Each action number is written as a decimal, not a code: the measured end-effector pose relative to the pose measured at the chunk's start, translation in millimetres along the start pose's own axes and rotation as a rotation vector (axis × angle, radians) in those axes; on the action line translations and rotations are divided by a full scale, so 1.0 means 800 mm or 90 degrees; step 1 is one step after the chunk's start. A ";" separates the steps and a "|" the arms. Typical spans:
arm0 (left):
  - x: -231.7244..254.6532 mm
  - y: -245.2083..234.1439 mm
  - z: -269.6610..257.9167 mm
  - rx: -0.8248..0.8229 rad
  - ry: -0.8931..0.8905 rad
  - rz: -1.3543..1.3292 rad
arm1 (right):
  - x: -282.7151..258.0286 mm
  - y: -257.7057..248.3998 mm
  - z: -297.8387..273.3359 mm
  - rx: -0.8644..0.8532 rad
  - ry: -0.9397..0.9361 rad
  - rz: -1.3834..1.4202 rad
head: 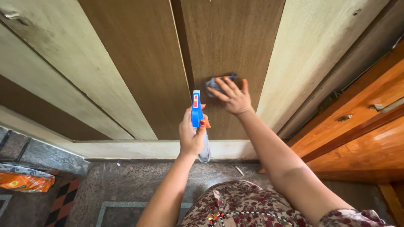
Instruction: The person sprays a cleaning solution onto a wooden cabinet door and wipes it with a cloth. They repeatedly spray and wipe the same vertical section of the door, moving the cloth up and down to clean the surface.
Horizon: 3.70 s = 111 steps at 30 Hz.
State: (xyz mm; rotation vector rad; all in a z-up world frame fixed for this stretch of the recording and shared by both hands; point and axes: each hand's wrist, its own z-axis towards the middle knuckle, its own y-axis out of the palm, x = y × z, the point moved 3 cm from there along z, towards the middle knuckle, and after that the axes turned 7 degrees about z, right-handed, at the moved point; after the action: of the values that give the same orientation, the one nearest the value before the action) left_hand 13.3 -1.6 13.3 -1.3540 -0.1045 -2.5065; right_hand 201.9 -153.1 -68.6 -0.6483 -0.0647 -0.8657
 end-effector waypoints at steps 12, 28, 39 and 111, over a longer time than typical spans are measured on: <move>0.005 0.045 0.008 -0.021 0.000 -0.006 | 0.167 -0.043 -0.130 0.130 0.160 -0.027; -0.004 0.059 0.008 -0.012 -0.005 0.005 | 0.217 -0.040 -0.225 0.124 0.341 0.061; -0.010 0.057 0.015 -0.004 -0.009 -0.001 | 0.172 -0.019 -0.194 0.158 0.386 0.068; -0.031 -0.010 0.019 0.027 -0.007 -0.010 | 0.017 0.040 -0.117 -0.034 -0.007 0.010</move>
State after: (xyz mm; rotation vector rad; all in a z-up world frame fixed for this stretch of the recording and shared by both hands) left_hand 36.0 14.7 2.2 -1.3559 -0.1711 -2.4953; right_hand 215.4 -199.3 -155.9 -0.7035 -0.0467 -0.8517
